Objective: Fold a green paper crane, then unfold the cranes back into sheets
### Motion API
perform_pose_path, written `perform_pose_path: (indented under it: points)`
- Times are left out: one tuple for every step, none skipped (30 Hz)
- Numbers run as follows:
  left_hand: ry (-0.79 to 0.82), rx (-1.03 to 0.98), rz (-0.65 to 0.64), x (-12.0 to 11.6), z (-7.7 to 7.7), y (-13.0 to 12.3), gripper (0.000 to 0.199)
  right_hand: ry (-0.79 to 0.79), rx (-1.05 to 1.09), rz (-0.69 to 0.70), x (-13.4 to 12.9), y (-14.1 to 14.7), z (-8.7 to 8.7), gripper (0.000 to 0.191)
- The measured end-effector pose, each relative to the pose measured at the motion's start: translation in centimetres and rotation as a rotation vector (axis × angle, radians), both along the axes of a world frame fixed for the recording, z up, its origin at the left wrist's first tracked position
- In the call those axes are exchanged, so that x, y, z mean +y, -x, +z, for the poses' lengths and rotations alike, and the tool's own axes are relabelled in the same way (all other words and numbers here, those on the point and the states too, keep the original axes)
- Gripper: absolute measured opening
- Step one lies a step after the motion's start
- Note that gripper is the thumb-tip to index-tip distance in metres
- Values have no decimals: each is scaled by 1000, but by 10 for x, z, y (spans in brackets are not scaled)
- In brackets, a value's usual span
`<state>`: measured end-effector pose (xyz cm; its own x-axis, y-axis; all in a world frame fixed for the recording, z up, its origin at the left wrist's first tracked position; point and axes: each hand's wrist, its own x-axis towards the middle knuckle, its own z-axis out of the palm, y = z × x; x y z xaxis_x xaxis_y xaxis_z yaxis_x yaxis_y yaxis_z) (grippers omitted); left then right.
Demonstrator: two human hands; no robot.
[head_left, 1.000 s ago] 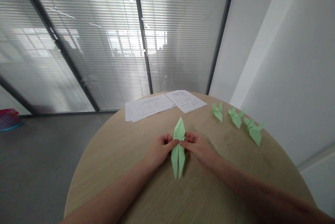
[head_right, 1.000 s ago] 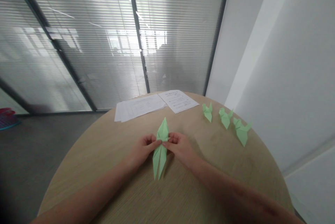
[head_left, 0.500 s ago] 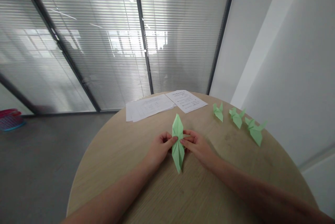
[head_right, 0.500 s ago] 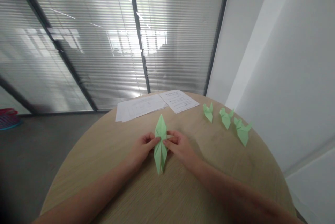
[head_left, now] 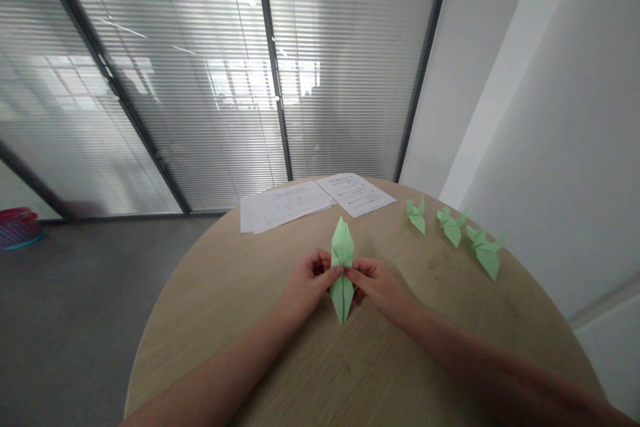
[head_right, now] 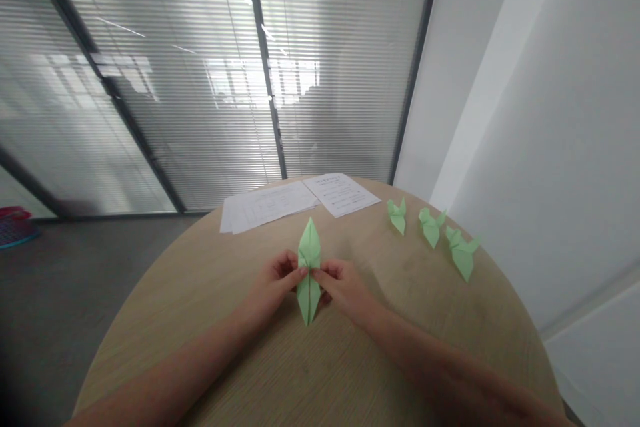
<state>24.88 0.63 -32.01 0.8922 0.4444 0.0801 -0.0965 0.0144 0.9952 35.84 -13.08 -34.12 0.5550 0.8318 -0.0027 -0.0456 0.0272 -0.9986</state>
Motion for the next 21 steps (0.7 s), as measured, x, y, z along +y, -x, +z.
perform_pose_path:
  points:
    - [15, 0, -29, 0, 0, 0, 54, 9, 1, -3, 0, 0, 0, 56]
    - [21, 8, -54, 0, 0, 1, 55, 20, 2, 2, -1, 0, -1, 57]
    - [17, 21, -72, 1, 0, 1, 56, 28, 0, 14, -1, 0, -1, 57]
    - [5, 36, -86, 2, 0, 1, 54, 31, -7, 30, -2, 0, -1, 58]
    - [-12, 50, -95, 3, 0, 2, 52, 29, -16, 48, -2, 0, -2, 58]
    - [-30, 60, -100, 4, 0, 2, 50, 25, -26, 64, -2, 0, -2, 57]
    - [-49, 66, -100, 5, 0, 2, 48, 21, -35, 75, -3, 1, -2, 57]
    - [-65, 74, -100, 6, 0, 3, 46, 18, -43, 82, -3, 1, -2, 56]
    - [-77, 80, -98, 6, 0, 3, 44, 19, -49, 87, -3, 1, -3, 55]
    - [-84, 85, -95, 6, 1, 3, 42, 21, -53, 91, -2, 1, -3, 54]
    - [-87, 87, -91, 6, 1, 3, 41, 23, -58, 96, -2, 1, -4, 54]
    - [-85, 87, -86, 6, 2, 3, 40, 24, -64, 104, -2, 0, -5, 53]
    - [-79, 87, -79, 6, 3, 3, 39, 24, -71, 114, -1, 0, -6, 51]
    - [-71, 88, -71, 6, 3, 4, 38, 23, -81, 121, -1, 0, -7, 50]
    - [-63, 89, -63, 5, 4, 4, 38, 22, -93, 126, -1, 0, -8, 49]
    - [-55, 91, -58, 5, 4, 4, 38, 22, -103, 127, 0, -1, -8, 47]
    - [-50, 95, -58, 5, 4, 4, 38, 23, -111, 126, 0, -1, -9, 46]
    - [-47, 101, -61, 5, 4, 4, 38, 23, -121, 121, 0, -2, -10, 44]
    - [-46, 110, -68, 5, 4, 4, 38, 24, -137, 115, -1, -2, -11, 43]
    - [-46, 119, -76, 5, 3, 4, 39, 24, -158, 108, -1, -3, -11, 42]
    - [-47, 125, -83, 6, 3, 3, 39, 23, -187, 99, -1, -4, -11, 41]
